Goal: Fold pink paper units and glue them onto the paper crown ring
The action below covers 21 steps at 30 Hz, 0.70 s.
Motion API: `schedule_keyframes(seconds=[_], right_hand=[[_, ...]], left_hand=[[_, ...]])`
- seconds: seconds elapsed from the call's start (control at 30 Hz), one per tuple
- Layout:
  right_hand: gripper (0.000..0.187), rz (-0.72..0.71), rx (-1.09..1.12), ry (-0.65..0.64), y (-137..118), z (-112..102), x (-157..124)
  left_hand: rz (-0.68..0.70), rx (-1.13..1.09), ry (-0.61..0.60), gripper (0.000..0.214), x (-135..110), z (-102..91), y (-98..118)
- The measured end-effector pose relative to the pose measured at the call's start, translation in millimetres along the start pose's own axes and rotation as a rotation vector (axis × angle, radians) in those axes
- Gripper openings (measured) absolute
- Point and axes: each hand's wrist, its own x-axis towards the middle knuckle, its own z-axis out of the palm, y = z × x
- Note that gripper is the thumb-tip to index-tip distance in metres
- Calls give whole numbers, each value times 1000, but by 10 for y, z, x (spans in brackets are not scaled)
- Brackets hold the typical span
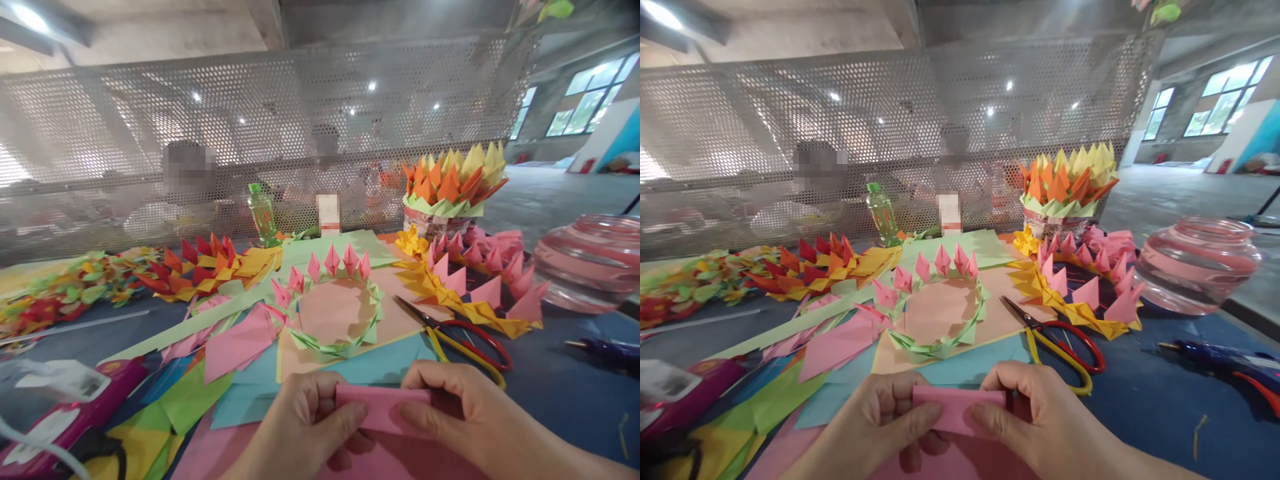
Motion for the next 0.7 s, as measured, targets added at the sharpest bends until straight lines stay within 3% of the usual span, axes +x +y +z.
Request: schedule_keyframes(seconds=[0.7], right_hand=[[41, -29, 50, 8, 99, 20, 10]], left_hand=[[-1, -32, -8, 45, -7, 7, -15]])
